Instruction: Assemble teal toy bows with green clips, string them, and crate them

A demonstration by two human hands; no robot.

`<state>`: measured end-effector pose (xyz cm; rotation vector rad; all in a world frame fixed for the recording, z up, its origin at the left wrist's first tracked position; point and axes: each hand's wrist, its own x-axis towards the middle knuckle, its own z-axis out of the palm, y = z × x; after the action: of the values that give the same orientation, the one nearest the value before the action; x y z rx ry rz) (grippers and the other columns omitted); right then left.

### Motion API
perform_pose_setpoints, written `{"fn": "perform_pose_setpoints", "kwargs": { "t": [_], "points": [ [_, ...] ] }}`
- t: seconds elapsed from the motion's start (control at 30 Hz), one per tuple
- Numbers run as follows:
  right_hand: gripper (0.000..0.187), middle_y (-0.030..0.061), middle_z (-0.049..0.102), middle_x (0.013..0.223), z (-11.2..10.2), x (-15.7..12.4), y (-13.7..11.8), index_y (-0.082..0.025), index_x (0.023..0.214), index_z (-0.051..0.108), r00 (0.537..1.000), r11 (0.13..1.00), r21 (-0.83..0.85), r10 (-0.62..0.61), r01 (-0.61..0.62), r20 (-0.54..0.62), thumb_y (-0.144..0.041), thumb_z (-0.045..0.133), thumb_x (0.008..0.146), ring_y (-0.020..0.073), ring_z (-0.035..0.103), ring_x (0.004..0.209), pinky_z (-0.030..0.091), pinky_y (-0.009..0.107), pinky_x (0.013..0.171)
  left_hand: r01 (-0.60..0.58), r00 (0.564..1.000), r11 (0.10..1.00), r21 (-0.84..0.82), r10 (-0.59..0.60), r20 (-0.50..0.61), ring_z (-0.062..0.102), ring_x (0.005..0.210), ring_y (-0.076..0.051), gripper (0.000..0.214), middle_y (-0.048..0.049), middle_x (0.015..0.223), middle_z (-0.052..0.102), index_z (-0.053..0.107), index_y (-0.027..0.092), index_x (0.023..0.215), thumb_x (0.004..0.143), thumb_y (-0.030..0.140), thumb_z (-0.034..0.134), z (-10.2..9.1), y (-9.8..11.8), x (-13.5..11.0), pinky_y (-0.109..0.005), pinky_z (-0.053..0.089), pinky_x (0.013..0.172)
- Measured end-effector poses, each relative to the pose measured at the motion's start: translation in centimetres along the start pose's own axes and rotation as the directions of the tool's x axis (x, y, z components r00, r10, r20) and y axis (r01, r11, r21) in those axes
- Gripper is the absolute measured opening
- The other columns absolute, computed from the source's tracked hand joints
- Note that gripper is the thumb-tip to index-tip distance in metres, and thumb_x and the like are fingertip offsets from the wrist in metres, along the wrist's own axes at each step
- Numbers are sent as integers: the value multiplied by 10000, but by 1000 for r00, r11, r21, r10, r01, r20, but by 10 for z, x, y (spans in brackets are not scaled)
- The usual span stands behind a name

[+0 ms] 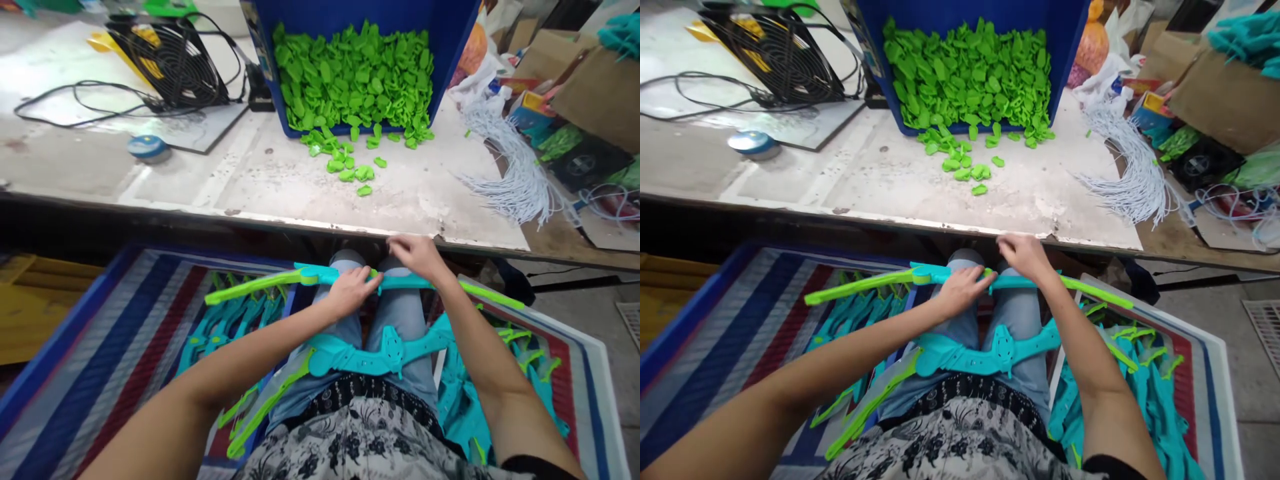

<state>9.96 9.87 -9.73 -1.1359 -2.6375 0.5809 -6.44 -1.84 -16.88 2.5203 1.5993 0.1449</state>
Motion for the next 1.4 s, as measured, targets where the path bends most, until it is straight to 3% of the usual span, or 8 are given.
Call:
{"fn": "perform_pose_setpoints", "kwargs": {
  "t": [0.1, 0.23, 0.37, 0.57, 0.67, 0.87, 1.03, 1.4],
  "points": [
    [320, 121, 660, 1155, -9, 63, 0, -162, 1149, 667, 967, 989, -150, -39, 1, -251, -202, 466, 904, 272, 558, 1080, 426, 391, 942, -30, 999, 998, -48, 28, -45, 544, 1180, -282, 535, -160, 1434, 456, 442, 321, 1410, 912, 128, 463, 15, 11, -16, -450, 452, 944],
    [299, 161, 579, 1250, 5, 136, 3, -136, 1135, 647, 982, 961, -268, -108, 63, -158, -166, 517, 867, 305, 473, 1134, 420, 441, 947, -32, 993, 983, -180, 11, -119, 429, 1309, -309, 421, -174, 1446, 432, 522, 226, 1333, 914, 199, 501, 11, 20, -39, -504, 408, 1028],
    [218, 164, 610, 1097, 14, 148, -1, -97, 999, 623, 987, 956, -287, -95, 55, -126, -160, 428, 925, 271, 500, 1080, 418, 416, 936, 39, 998, 942, -333, -52, -29, 568, 1095, -274, 307, -157, 1164, 631, 634, 131, 1121, 943, 318, 467, -9, 33, -62, -432, 480, 949],
    [228, 49, 651, 829, 11, 35, -25, -136, 960, 571, 971, 982, 171, 116, -81, -211, -308, 421, 947, 180, 635, 833, 478, 314, 797, 318, 929, 760, -567, -131, 346, 627, 971, -262, 327, -128, 1025, 687, 649, 117, 1091, 923, 329, 465, -12, 51, -52, -373, 470, 882],
    [323, 6, 653, 651, 24, -58, -36, -170, 855, 582, 940, 765, 582, 340, -277, 1, -471, 467, 882, 131, 616, 560, 471, 233, 556, 474, 847, 522, -709, -51, 528, 628, 814, -206, 263, -69, 854, 684, 670, 131, 947, 887, 329, 508, -1, 56, -38, -300, 480, 746],
    [385, 28, 656, 547, 76, -183, -58, -181, 732, 597, 650, 332, 690, 713, -643, 263, -563, 558, 710, 141, 569, 418, 383, 215, 373, 765, 642, -50, -642, -18, 767, 533, 605, -112, 268, 14, 664, 556, 638, 129, 920, 880, 379, 551, 11, 65, -21, -243, 474, 599],
    [339, 27, 671, 571, 95, -200, -73, -186, 769, 620, 580, 332, 689, 799, -644, 156, -509, 525, 738, 156, 599, 448, 416, 232, 416, 775, 627, -74, -627, -25, 778, 536, 628, -112, 349, 6, 675, 568, 645, 129, 910, 846, 470, 606, 9, 67, -20, -233, 472, 578],
    [323, 67, 710, 679, 103, -205, -88, -181, 860, 653, 682, 670, 276, 728, -689, -64, -421, 442, 902, 218, 676, 670, 433, 287, 627, 656, 755, 36, -754, -42, 655, 485, 614, -106, 529, 32, 677, 546, 656, 112, 985, 620, 471, 788, 16, 71, -29, -216, 382, 517]
  ]
}}
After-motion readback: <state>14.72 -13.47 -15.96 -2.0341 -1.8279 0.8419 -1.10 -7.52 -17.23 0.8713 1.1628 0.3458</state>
